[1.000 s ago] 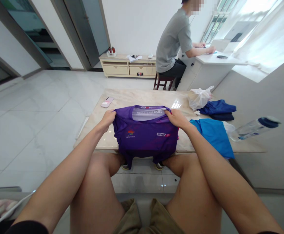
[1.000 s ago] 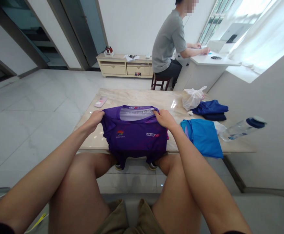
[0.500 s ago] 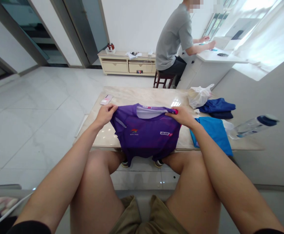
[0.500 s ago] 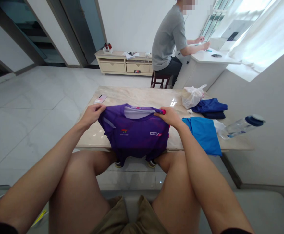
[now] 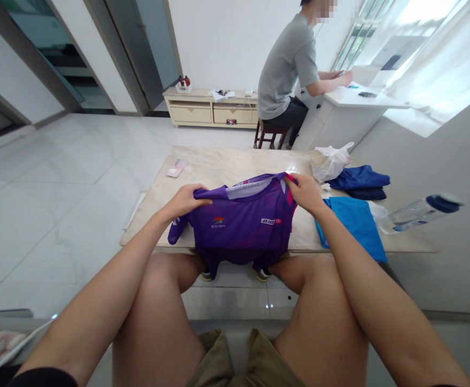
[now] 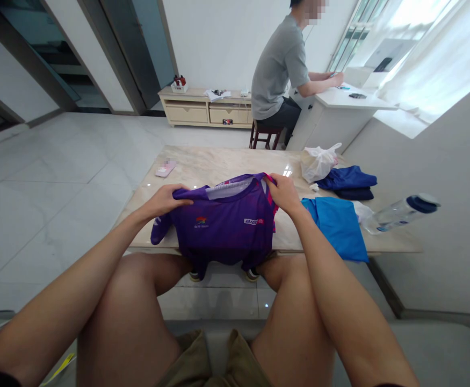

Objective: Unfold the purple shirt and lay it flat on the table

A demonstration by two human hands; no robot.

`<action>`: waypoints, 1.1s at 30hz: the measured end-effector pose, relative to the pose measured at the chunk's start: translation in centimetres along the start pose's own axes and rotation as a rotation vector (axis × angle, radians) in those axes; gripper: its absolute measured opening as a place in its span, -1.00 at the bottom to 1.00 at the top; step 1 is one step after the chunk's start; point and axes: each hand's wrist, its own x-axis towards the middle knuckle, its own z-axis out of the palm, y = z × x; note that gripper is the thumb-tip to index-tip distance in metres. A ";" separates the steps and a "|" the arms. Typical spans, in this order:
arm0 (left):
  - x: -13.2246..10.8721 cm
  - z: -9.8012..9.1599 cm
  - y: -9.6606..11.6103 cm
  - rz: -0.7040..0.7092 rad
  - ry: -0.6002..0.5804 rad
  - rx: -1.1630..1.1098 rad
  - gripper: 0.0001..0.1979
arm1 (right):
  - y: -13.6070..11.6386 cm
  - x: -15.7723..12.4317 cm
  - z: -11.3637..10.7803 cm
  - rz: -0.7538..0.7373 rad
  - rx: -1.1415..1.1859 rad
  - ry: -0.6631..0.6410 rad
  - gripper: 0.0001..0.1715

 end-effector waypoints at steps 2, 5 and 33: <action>0.1 -0.4 -0.4 -0.033 0.031 -0.018 -0.59 | 0.6 -0.1 -0.1 -0.003 -0.015 0.027 -0.45; 0.0 -0.9 -0.5 -0.034 0.167 -0.060 -0.66 | 1.1 -0.3 -0.4 -0.027 -0.005 0.097 -0.52; -10.8 -6.8 7.7 0.058 0.690 0.140 -0.57 | -4.4 -6.7 -6.8 -0.087 -0.025 0.487 -0.21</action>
